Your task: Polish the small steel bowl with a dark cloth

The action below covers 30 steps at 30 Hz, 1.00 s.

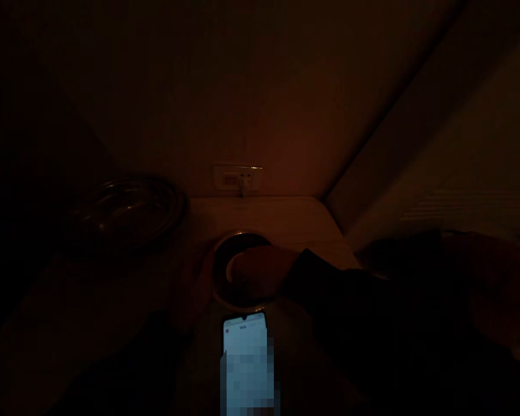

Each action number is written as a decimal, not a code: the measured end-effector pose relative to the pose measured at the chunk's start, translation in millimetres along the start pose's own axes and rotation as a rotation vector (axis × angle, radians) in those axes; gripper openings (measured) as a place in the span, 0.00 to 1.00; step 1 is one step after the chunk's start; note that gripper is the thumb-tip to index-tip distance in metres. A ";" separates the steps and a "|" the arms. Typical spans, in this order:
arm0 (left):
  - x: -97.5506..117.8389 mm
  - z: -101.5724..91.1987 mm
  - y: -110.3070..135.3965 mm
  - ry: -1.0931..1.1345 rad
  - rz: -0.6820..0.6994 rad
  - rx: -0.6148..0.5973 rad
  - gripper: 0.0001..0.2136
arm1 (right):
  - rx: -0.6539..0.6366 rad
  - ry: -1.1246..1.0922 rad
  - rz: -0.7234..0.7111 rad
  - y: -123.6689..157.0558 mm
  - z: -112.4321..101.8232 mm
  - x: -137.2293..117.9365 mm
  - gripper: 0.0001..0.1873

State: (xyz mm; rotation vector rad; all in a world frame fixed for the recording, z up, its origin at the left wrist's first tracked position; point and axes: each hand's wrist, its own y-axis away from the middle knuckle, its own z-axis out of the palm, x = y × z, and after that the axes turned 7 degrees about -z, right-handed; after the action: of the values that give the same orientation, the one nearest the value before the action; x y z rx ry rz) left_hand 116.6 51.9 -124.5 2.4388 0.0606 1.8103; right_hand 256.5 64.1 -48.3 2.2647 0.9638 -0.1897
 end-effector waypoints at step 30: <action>-0.2 -0.9 2.7 0.004 -0.015 0.037 0.18 | 0.020 0.102 0.195 -2.1 0.8 -9.5 0.12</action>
State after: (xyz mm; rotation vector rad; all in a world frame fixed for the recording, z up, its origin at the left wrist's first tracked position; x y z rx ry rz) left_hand 115.5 49.2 -124.1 2.4527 0.1143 1.8244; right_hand 248.3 59.1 -46.5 2.3887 0.7883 0.0010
